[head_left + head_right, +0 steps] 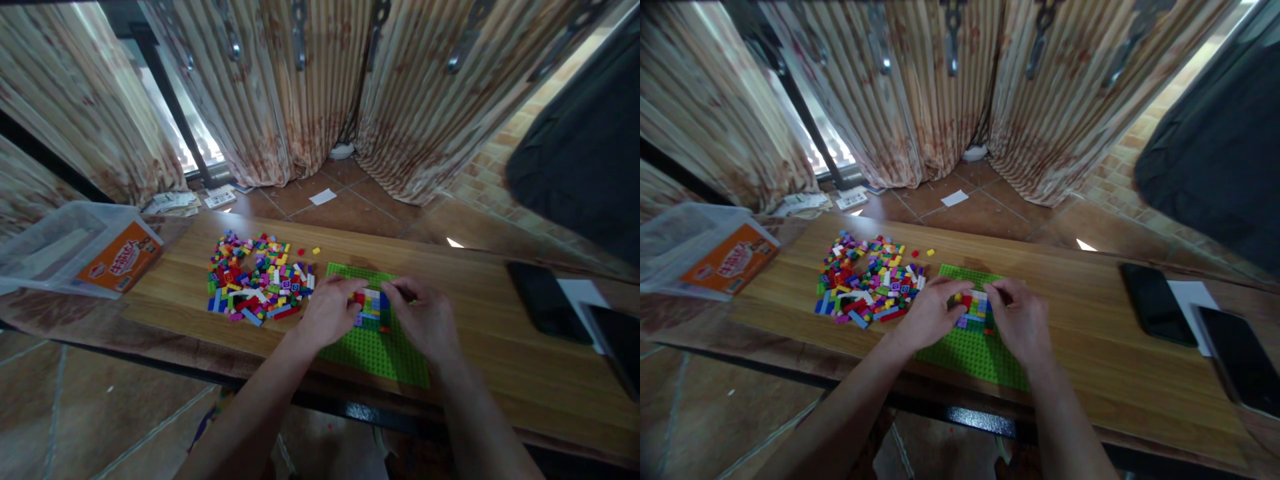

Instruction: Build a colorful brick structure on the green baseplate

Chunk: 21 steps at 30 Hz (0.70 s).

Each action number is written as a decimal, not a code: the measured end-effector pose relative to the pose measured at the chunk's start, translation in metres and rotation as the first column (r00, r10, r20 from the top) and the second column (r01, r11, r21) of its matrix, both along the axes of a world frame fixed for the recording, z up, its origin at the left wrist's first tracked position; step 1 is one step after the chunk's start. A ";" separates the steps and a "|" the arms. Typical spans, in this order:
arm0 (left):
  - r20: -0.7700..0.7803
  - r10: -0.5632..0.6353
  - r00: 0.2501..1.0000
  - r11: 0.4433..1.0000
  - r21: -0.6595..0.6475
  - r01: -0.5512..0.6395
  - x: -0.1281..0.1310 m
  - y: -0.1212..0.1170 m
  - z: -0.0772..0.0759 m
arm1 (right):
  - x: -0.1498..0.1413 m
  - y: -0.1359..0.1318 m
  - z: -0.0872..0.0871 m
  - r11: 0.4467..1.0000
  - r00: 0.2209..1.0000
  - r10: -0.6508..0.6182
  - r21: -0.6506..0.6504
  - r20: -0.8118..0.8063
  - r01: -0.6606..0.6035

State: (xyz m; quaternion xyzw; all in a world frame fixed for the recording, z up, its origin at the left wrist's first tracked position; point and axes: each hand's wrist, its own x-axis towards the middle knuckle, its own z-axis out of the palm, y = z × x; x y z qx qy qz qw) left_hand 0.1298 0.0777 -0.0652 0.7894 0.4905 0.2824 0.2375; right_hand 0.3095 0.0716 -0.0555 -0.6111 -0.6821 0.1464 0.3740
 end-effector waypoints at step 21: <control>0.261 0.196 0.945 0.970 -0.195 -0.147 0.012 -0.016 -0.011 | -0.008 0.002 -0.010 0.951 0.962 0.261 -0.189 0.077 -0.243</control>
